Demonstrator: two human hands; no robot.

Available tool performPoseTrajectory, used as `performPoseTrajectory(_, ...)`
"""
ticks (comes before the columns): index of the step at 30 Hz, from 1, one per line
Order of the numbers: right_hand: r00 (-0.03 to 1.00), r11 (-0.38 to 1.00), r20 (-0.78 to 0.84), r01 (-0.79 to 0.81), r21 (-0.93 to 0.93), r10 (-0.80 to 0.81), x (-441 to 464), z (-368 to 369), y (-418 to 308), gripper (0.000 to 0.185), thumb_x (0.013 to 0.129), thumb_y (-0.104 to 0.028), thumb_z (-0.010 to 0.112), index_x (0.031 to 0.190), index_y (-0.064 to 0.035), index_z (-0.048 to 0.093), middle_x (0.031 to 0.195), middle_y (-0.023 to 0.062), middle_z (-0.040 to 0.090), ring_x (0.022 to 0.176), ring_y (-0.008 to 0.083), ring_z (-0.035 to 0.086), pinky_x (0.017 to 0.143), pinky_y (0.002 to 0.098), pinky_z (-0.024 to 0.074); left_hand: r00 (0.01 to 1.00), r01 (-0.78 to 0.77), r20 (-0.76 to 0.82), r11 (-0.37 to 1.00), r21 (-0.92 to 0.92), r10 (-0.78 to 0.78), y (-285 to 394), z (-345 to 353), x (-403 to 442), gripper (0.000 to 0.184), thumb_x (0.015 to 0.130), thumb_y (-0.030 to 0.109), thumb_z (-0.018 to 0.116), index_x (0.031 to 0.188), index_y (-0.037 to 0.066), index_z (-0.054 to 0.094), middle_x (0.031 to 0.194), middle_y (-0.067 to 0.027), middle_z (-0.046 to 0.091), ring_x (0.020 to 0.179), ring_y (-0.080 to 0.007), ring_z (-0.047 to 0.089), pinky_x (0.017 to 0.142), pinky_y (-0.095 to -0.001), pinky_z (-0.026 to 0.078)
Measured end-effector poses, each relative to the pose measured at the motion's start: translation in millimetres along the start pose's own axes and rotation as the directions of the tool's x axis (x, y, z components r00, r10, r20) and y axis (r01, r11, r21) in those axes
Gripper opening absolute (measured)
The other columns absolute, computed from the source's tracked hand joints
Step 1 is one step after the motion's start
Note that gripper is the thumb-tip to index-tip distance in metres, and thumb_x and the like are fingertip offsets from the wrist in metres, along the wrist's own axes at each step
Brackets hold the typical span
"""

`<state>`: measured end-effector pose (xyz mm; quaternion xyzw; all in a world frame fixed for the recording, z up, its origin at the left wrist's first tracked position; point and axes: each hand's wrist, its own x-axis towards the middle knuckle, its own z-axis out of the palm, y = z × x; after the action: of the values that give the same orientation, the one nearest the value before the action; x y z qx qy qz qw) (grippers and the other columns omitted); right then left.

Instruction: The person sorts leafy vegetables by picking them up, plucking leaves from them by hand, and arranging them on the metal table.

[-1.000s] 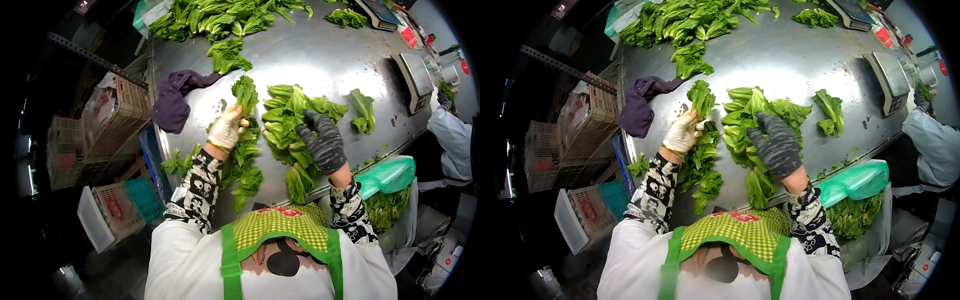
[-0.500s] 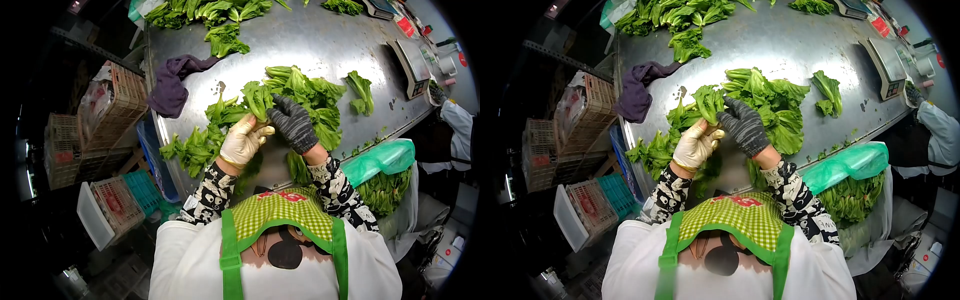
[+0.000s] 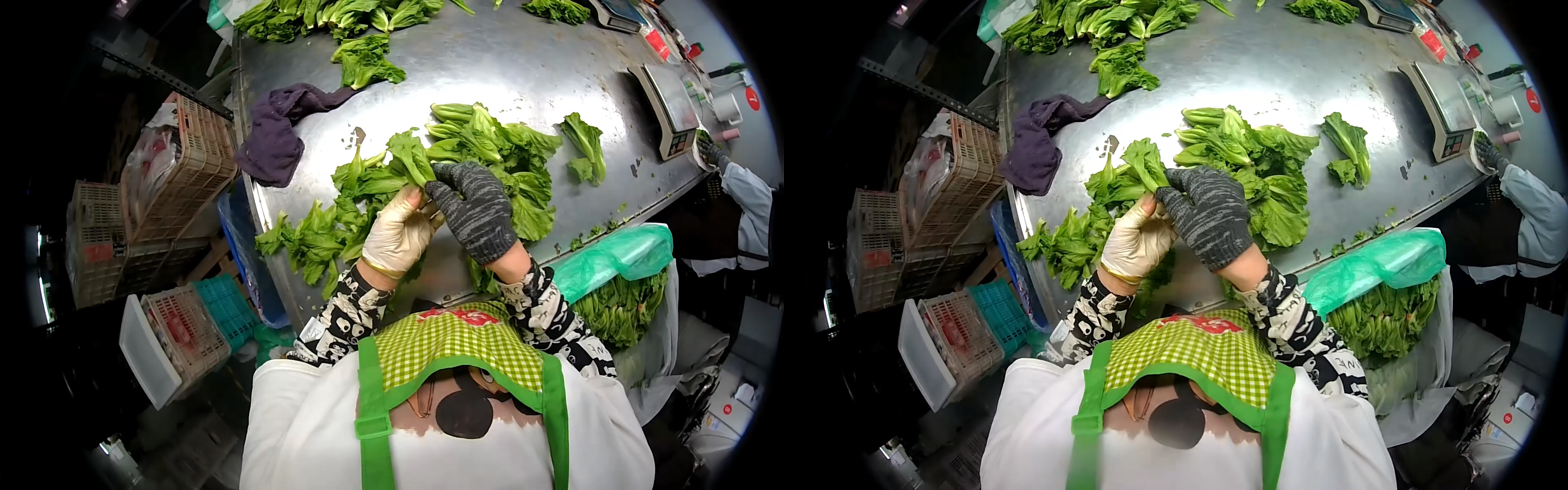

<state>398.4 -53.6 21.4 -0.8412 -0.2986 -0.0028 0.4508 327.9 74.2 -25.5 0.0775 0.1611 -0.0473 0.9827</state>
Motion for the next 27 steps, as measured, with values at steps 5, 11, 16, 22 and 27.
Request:
performPoseTrajectory(5, 0.964, 0.943, 0.15, -0.25, 0.22, 0.221, -3, 10, 5, 0.021, 0.088, -0.018, 0.061, 0.096, 0.0008, 0.066, 0.087, 0.0192, 0.065, 0.079, 0.0337, 0.063, 0.073, 0.0409, 0.0489, 1.0, -0.021, -0.013, 0.997, -0.072, 0.02, 13, -10, -6, 0.033, 0.087, 0.009, 0.065, 0.118, 0.002, 0.055, 0.104, -0.0139, 0.063, 0.094, -0.025, 0.059, 0.08, -0.0364, 0.047)
performPoseTrajectory(11, 0.866, 0.51, 0.243, -0.462, 0.726, 0.438, -4, 33, 20, 0.02, 0.093, -0.016, 0.058, 0.091, 0.0036, 0.063, 0.081, 0.011, 0.065, 0.075, 0.0202, 0.063, 0.067, 0.0322, 0.0496, 0.966, -0.203, -0.148, 0.976, 0.082, 0.213, 12, 1, -8, 0.022, 0.083, 0.007, 0.068, 0.103, 0.002, 0.06, 0.095, -0.0101, 0.066, 0.089, -0.022, 0.061, 0.079, -0.0359, 0.051)
performPoseTrajectory(16, 0.727, 0.232, 0.338, -0.561, 0.795, 0.598, 4, 33, 45, 0.022, 0.091, -0.018, 0.06, 0.101, 0.0022, 0.061, 0.086, 0.0103, 0.066, 0.077, 0.0182, 0.063, 0.073, 0.0297, 0.0525, 0.925, -0.334, -0.2, 0.942, -0.022, 0.323, 26, 9, -18, 0.02, 0.084, 0.006, 0.069, 0.101, 0.002, 0.061, 0.094, -0.0088, 0.066, 0.083, -0.0202, 0.062, 0.075, -0.0354, 0.053)
performPoseTrajectory(22, 0.998, 0.978, -0.05, 0.036, 0.205, -0.026, -5, 28, -5, 0.029, 0.08, -0.015, 0.072, 0.102, 0.0018, 0.063, 0.094, 0.018, 0.067, 0.087, 0.0289, 0.064, 0.079, 0.0374, 0.0505, 0.884, -0.365, -0.245, 0.916, 0.168, 0.397, 30, 15, -12, 0.025, 0.084, 0.012, 0.072, 0.105, 0.003, 0.063, 0.098, -0.0051, 0.065, 0.086, -0.0139, 0.061, 0.072, -0.0265, 0.05)
performPoseTrajectory(27, 0.968, 0.968, -0.026, 0.249, -0.025, -0.25, 2, 26, -3, 0.02, 0.082, -0.014, 0.068, 0.096, 0.0008, 0.066, 0.086, 0.0159, 0.065, 0.083, 0.0335, 0.062, 0.075, 0.0441, 0.0478, 0.89, -0.297, -0.134, 0.777, 0.555, 0.436, 20, 7, -16, 0.023, 0.082, 0.025, 0.076, 0.091, 0.006, 0.066, 0.083, -0.0012, 0.066, 0.067, -0.0129, 0.061, 0.065, -0.0252, 0.047)
